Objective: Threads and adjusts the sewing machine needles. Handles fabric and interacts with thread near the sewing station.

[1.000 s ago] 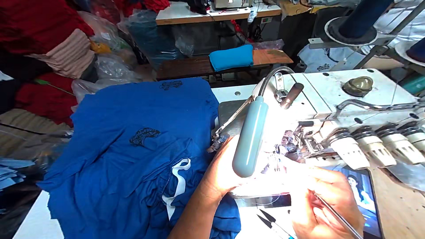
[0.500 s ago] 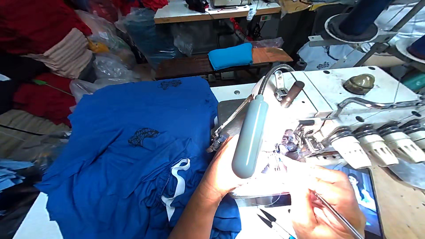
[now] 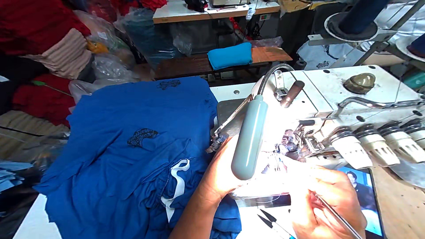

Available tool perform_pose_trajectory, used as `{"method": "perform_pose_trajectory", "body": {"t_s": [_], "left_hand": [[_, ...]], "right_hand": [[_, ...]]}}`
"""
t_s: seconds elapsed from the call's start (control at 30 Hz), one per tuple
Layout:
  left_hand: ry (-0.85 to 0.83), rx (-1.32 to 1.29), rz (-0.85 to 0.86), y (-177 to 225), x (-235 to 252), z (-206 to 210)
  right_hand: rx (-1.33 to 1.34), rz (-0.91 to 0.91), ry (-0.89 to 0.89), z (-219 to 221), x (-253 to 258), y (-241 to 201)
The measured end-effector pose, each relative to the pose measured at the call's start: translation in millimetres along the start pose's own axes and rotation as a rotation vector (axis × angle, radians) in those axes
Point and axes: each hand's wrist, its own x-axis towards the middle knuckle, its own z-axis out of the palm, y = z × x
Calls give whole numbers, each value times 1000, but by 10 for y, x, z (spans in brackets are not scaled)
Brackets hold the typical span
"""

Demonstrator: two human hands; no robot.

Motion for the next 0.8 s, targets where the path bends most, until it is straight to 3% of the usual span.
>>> {"method": "perform_pose_trajectory", "body": {"t_s": [0.8], "left_hand": [[6,13,0,2,-6,2]], "right_hand": [[8,-10,-15,-5,-8,5]]}}
